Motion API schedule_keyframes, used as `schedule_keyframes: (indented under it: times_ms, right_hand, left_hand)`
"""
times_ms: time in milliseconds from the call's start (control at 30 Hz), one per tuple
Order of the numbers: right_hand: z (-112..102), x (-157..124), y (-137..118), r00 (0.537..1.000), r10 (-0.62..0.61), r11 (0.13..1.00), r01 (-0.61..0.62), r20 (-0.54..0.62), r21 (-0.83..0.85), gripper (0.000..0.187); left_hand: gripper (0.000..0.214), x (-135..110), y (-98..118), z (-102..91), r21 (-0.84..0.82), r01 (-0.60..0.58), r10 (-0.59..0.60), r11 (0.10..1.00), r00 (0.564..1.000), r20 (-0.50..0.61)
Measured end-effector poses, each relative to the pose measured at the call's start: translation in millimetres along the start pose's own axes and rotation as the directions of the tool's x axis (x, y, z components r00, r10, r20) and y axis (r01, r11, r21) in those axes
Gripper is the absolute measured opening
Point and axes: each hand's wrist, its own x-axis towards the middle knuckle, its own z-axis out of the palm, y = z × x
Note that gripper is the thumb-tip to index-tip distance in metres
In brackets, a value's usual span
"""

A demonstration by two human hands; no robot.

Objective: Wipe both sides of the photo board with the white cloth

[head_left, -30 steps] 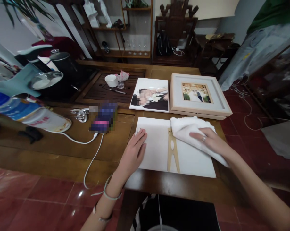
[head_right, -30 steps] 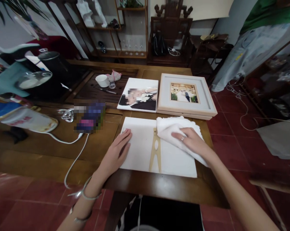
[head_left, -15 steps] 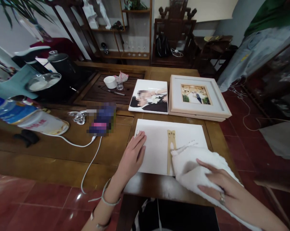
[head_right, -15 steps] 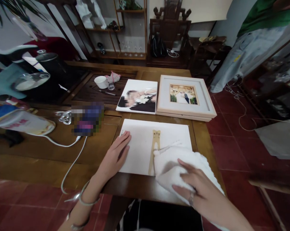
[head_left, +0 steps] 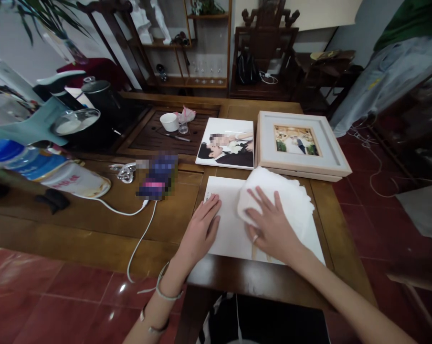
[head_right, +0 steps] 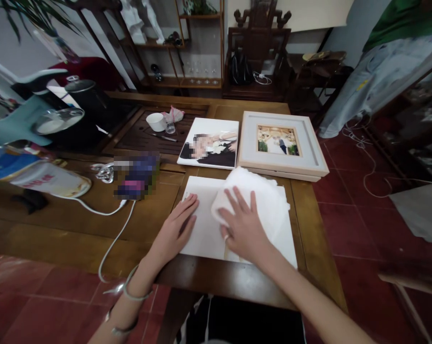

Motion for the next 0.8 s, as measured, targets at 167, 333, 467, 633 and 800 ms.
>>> schedule_keyframes:
  times_ms: [167,333,467,633,800]
  right_hand:
    - [-1,-41,-37,0.969,-0.177,0.980,0.157,0.170,0.126,0.028]
    - [-10,-61,-28,0.961,-0.200,0.975,0.176,0.189,0.137,0.024]
    - [-13,-37,4,0.982,-0.136,0.991,0.134,0.135,0.024,0.026]
    - [-7,7,23,0.997,-0.062,0.994,0.066,0.043,-0.087,0.033]
    - [4,-3,-4,0.988,-0.143,0.988,0.146,0.060,-0.047,0.028]
  left_hand:
    - [0.047,0,1,-1.2,-0.002,-0.001,0.001,1.000,1.000,0.000]
    - [0.048,1,2,-1.1,0.010,-0.002,0.002,1.000,1.000,0.003]
    - [0.048,0,1,-0.4,0.008,0.002,-0.002,1.000,1.000,0.004]
    - [0.047,-1,0,0.2,0.010,-0.001,0.001,1.000,1.000,0.001]
    - [0.046,0,0,0.3,0.006,-0.004,0.004,1.000,1.000,-0.004]
